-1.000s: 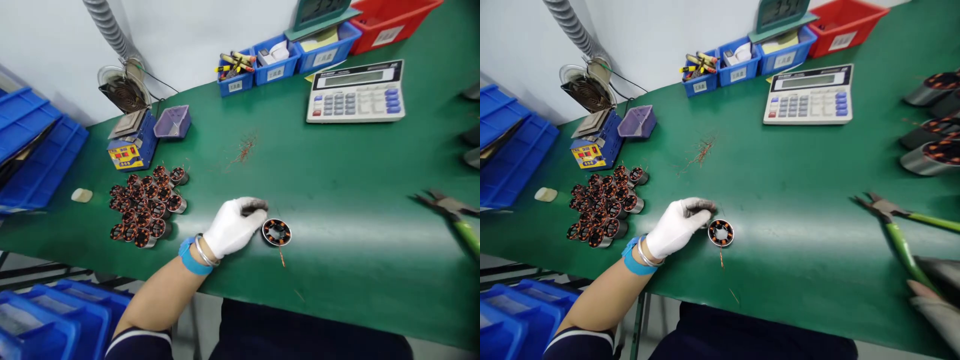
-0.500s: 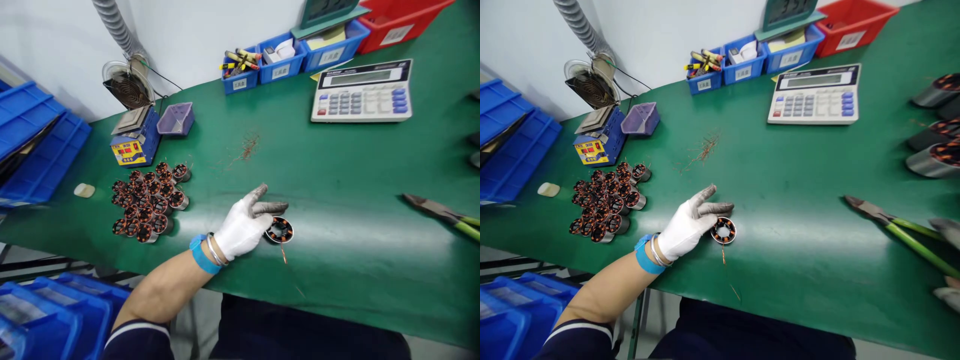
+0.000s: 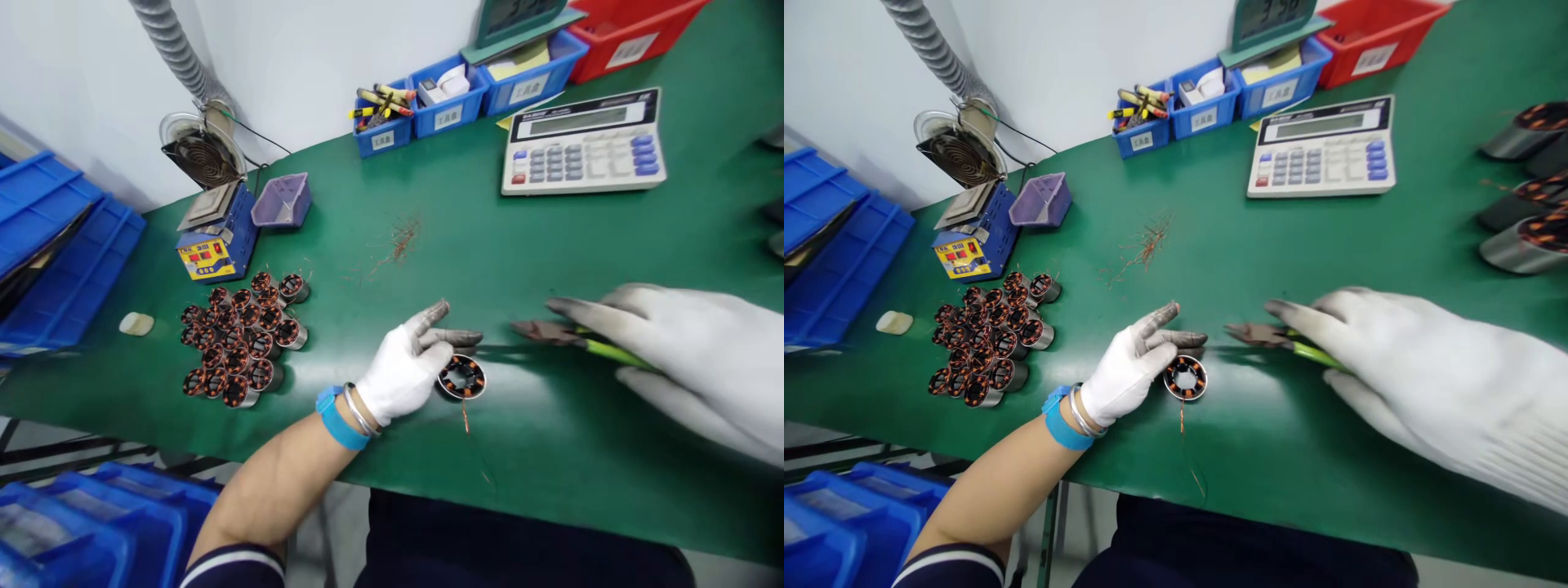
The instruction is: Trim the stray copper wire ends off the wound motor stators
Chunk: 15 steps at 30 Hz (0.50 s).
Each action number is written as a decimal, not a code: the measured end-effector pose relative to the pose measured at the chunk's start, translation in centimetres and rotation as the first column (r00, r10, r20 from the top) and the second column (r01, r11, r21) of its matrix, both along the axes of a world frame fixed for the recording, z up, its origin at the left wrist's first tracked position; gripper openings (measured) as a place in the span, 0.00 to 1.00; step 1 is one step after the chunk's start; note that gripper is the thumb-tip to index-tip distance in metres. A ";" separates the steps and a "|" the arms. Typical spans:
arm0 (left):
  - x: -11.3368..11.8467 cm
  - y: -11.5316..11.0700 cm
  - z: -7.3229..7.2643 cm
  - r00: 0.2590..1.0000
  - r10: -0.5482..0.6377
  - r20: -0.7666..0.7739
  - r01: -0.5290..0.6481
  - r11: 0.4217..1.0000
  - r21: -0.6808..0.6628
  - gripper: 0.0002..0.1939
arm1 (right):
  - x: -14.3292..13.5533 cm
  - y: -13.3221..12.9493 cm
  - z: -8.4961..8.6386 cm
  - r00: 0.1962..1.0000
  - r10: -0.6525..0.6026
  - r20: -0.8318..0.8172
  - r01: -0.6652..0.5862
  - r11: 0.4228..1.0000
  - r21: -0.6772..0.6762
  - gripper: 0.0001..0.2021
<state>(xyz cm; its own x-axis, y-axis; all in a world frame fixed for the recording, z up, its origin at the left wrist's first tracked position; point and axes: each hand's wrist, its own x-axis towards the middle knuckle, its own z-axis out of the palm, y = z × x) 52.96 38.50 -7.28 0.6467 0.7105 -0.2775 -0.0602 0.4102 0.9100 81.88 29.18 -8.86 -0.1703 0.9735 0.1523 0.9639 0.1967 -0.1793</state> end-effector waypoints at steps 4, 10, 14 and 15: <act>0.2 0.1 0.0 0.997 -0.007 -0.077 0.012 0.998 0.063 0.35 | -2.3 2.3 2.1 0.974 0.181 0.138 -0.188 0.982 0.035 0.26; 0.2 0.1 -0.4 0.999 -0.021 -0.036 0.023 0.997 0.070 0.35 | -1.9 2.9 2.5 0.934 0.262 0.241 -0.297 0.947 0.123 0.24; 0.1 0.2 -0.6 1.000 -0.028 -0.002 0.028 0.999 0.039 0.36 | -1.6 2.7 1.7 0.948 0.223 0.226 -0.249 0.964 0.096 0.24; 0.0 0.2 -0.6 1.000 -0.026 -0.002 0.026 0.999 0.040 0.36 | -1.7 2.8 1.6 0.957 0.203 0.209 -0.223 0.972 0.078 0.23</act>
<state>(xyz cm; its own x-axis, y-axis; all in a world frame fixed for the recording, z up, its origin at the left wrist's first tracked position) 53.00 38.70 -7.93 0.6648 0.7038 -0.2502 -0.0482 0.3747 0.9259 80.13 31.98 -7.23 -0.4087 0.8929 0.1888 0.9118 0.4085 0.0417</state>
